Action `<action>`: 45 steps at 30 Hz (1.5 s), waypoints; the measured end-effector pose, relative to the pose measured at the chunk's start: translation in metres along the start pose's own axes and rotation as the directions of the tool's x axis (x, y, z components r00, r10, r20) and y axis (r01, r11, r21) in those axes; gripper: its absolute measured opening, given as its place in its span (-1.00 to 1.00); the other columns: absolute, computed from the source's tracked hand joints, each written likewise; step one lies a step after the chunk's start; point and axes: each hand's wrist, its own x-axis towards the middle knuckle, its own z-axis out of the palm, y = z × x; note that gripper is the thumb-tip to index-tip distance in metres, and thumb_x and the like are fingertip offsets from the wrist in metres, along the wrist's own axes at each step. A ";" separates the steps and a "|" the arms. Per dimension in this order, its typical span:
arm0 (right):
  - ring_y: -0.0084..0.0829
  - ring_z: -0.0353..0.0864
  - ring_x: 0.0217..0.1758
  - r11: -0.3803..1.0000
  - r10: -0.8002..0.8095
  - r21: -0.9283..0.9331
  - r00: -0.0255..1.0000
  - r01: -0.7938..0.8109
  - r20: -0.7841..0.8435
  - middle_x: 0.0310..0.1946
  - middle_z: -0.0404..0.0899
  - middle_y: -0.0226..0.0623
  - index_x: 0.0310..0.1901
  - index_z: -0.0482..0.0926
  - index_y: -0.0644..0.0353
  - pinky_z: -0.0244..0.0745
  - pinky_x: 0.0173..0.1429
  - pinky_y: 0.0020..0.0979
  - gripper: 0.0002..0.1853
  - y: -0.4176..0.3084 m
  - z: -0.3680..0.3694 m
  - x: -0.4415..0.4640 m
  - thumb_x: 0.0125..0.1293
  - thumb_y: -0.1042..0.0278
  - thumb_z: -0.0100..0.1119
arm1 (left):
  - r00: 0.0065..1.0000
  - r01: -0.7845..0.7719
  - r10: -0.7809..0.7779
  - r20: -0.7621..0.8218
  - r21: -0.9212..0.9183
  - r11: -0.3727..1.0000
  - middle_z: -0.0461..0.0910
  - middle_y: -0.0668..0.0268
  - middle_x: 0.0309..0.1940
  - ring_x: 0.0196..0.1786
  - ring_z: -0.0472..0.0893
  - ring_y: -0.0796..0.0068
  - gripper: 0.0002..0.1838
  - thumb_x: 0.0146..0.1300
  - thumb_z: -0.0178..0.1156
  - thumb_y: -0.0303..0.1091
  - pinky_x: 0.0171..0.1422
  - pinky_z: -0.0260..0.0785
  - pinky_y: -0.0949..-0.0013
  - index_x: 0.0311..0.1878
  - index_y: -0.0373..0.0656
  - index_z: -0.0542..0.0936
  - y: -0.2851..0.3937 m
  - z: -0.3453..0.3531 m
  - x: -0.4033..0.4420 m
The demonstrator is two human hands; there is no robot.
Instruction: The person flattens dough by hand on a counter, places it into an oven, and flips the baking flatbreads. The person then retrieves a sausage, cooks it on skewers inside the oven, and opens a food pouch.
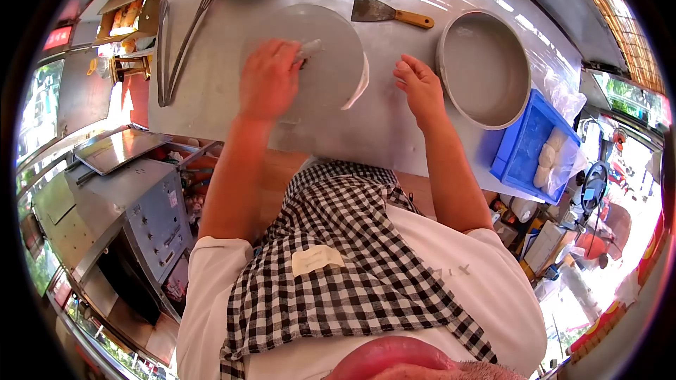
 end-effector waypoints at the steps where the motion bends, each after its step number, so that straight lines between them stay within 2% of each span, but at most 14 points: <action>1: -0.39 0.63 0.23 0.999 -0.032 -0.040 0.999 0.032 -0.009 0.20 0.62 -0.19 0.37 0.48 0.32 0.55 0.29 -0.37 -0.49 0.002 0.000 0.002 0.54 0.18 0.18 | 1.000 -0.011 0.012 0.027 -0.019 1.000 0.65 0.26 -0.15 0.00 0.63 0.15 -0.73 0.16 0.36 -0.45 0.09 0.49 0.12 -0.04 -0.11 0.67 0.009 0.009 0.004; 6: -0.44 0.63 0.21 0.967 -0.156 -0.212 0.986 0.139 -0.064 0.16 0.66 -0.22 0.36 0.50 0.31 0.51 0.31 -0.40 -0.50 0.006 0.002 0.003 0.52 0.21 0.21 | 0.989 -0.062 0.074 0.126 -0.101 0.993 0.64 0.28 -0.20 -0.05 0.64 0.18 -0.75 0.16 0.34 -0.44 0.05 0.48 0.10 -0.06 -0.08 0.68 0.029 0.050 0.004; 9: -0.35 0.63 0.25 0.938 -0.240 -0.273 0.969 0.214 -0.062 0.22 0.62 -0.09 0.36 0.48 0.32 0.52 0.29 -0.35 -0.45 0.018 0.005 0.003 0.49 0.15 0.22 | 0.981 -0.053 0.071 0.180 -0.102 0.993 0.64 0.28 -0.18 -0.05 0.64 0.18 -0.73 0.17 0.35 -0.41 0.06 0.48 0.09 -0.04 -0.08 0.68 0.027 0.058 0.001; 11: -0.27 0.61 0.28 0.911 -0.276 -0.328 0.960 0.249 -0.037 0.26 0.58 -0.05 0.34 0.50 0.29 0.52 0.31 -0.31 -0.49 0.022 0.010 0.002 0.48 0.18 0.21 | 0.983 -0.011 0.025 0.180 -0.076 0.997 0.65 0.28 -0.15 -0.04 0.64 0.17 -0.69 0.17 0.38 -0.37 0.07 0.47 0.08 0.01 -0.07 0.66 0.027 0.056 -0.001; 14: -0.12 0.57 0.32 0.831 -0.344 -0.449 0.938 0.329 0.050 0.29 0.54 -0.04 0.31 0.52 0.26 0.50 0.36 -0.22 -0.52 0.013 0.015 0.000 0.44 0.24 0.21 | 0.999 0.039 -0.038 0.029 -0.029 0.999 0.65 0.25 -0.05 0.02 0.63 0.13 -0.54 0.12 0.47 -0.26 0.15 0.47 0.06 0.10 -0.09 0.62 0.014 0.048 -0.007; 18: 0.00 0.48 0.39 0.594 -0.548 -0.599 0.815 0.537 0.188 0.31 0.52 -0.07 0.28 0.53 0.25 0.39 0.48 -0.08 -0.54 0.022 0.033 0.015 0.38 0.30 0.21 | 0.949 0.293 -0.313 -0.030 -0.273 0.916 0.63 0.20 0.06 0.14 0.60 0.10 -0.35 0.03 0.56 -0.13 0.33 0.38 0.01 0.18 -0.14 0.57 -0.021 0.072 -0.036; 20: -0.03 0.40 0.47 0.450 -0.607 -0.652 0.744 0.610 0.278 0.37 0.48 -0.09 0.32 0.50 0.23 0.27 0.56 -0.05 -0.50 0.025 0.047 0.028 0.37 0.30 0.22 | 0.903 0.390 -0.429 -0.022 -0.375 0.841 0.62 0.17 0.12 0.23 0.57 0.08 -0.30 0.00 0.59 -0.11 0.45 0.29 -0.03 0.19 -0.16 0.57 -0.041 0.095 -0.057; 23: -0.06 0.27 0.58 0.284 -0.631 -0.704 0.680 0.650 0.373 0.45 0.39 -0.08 0.38 0.44 0.21 0.11 0.65 -0.03 -0.44 0.024 0.063 0.044 0.37 0.28 0.21 | 0.970 0.202 -0.217 -0.113 -0.124 0.971 0.54 0.13 0.30 0.41 0.46 0.05 -0.26 0.09 0.53 -0.10 0.60 0.12 -0.08 0.32 -0.17 0.52 -0.040 0.096 -0.061; 26: -0.06 0.17 0.64 0.206 -0.621 -0.726 0.661 0.656 0.421 0.52 0.30 -0.07 0.46 0.37 0.19 0.00 0.69 -0.02 -0.39 0.027 0.080 0.060 0.41 0.22 0.15 | 0.990 0.138 -0.138 -0.024 -0.028 0.990 0.37 0.09 0.49 0.58 0.27 0.05 -0.19 0.22 0.41 -0.03 0.69 -0.07 -0.13 0.47 -0.20 0.39 -0.045 0.099 -0.054; 29: -0.08 0.12 0.67 0.152 -0.603 -0.766 0.673 0.625 0.429 0.56 0.25 -0.07 0.50 0.32 0.17 -0.06 0.71 -0.01 -0.36 0.036 0.092 0.064 0.45 0.13 0.08 | 0.982 0.060 -0.079 0.174 0.113 0.992 0.25 0.07 0.56 0.65 0.15 0.08 -0.15 0.35 0.26 0.03 0.69 -0.12 -0.16 0.58 -0.21 0.24 -0.045 0.104 -0.041; 32: -0.10 0.09 0.68 0.117 -0.589 -0.800 0.690 0.588 0.421 0.59 0.20 -0.09 0.52 0.30 0.15 -0.11 0.72 -0.01 -0.35 0.041 0.093 0.067 0.48 0.07 0.04 | 0.985 0.030 -0.053 0.166 0.138 0.990 0.14 0.07 0.62 0.68 0.07 0.05 -0.08 0.35 0.21 0.14 0.70 -0.16 -0.16 0.60 -0.24 0.18 -0.043 0.108 -0.039; 35: -0.13 0.06 0.69 0.115 -0.565 -0.788 0.692 0.605 0.449 0.61 0.15 -0.15 0.55 0.25 0.13 -0.16 0.73 -0.01 -0.34 0.040 0.095 0.065 0.51 0.03 0.01 | 0.982 0.043 -0.068 0.173 0.144 0.989 0.09 0.04 0.64 0.69 0.04 0.01 -0.05 0.35 0.21 0.15 0.71 -0.16 -0.13 0.60 -0.29 0.16 -0.043 0.104 -0.042; 39: -0.13 0.06 0.69 0.136 -0.556 -0.780 0.699 0.611 0.450 0.62 0.14 -0.18 0.55 0.24 0.12 -0.15 0.73 -0.01 -0.34 0.036 0.098 0.066 0.53 0.01 0.00 | 0.978 0.064 -0.087 0.188 0.128 0.990 0.11 0.00 0.63 0.68 0.06 0.00 -0.04 0.33 0.22 0.15 0.72 -0.17 -0.11 0.59 -0.30 0.17 -0.047 0.105 -0.042; 45: -0.11 0.09 0.68 0.094 -0.592 -0.788 0.671 0.608 0.447 0.59 0.20 -0.09 0.51 0.31 0.18 -0.12 0.72 0.01 -0.34 0.037 0.097 0.066 0.49 0.02 0.04 | 0.976 0.058 -0.089 0.198 0.154 0.986 0.15 -0.03 0.60 0.67 0.11 0.02 -0.02 0.29 0.25 0.18 0.72 -0.15 -0.11 0.56 -0.34 0.21 -0.044 0.104 -0.041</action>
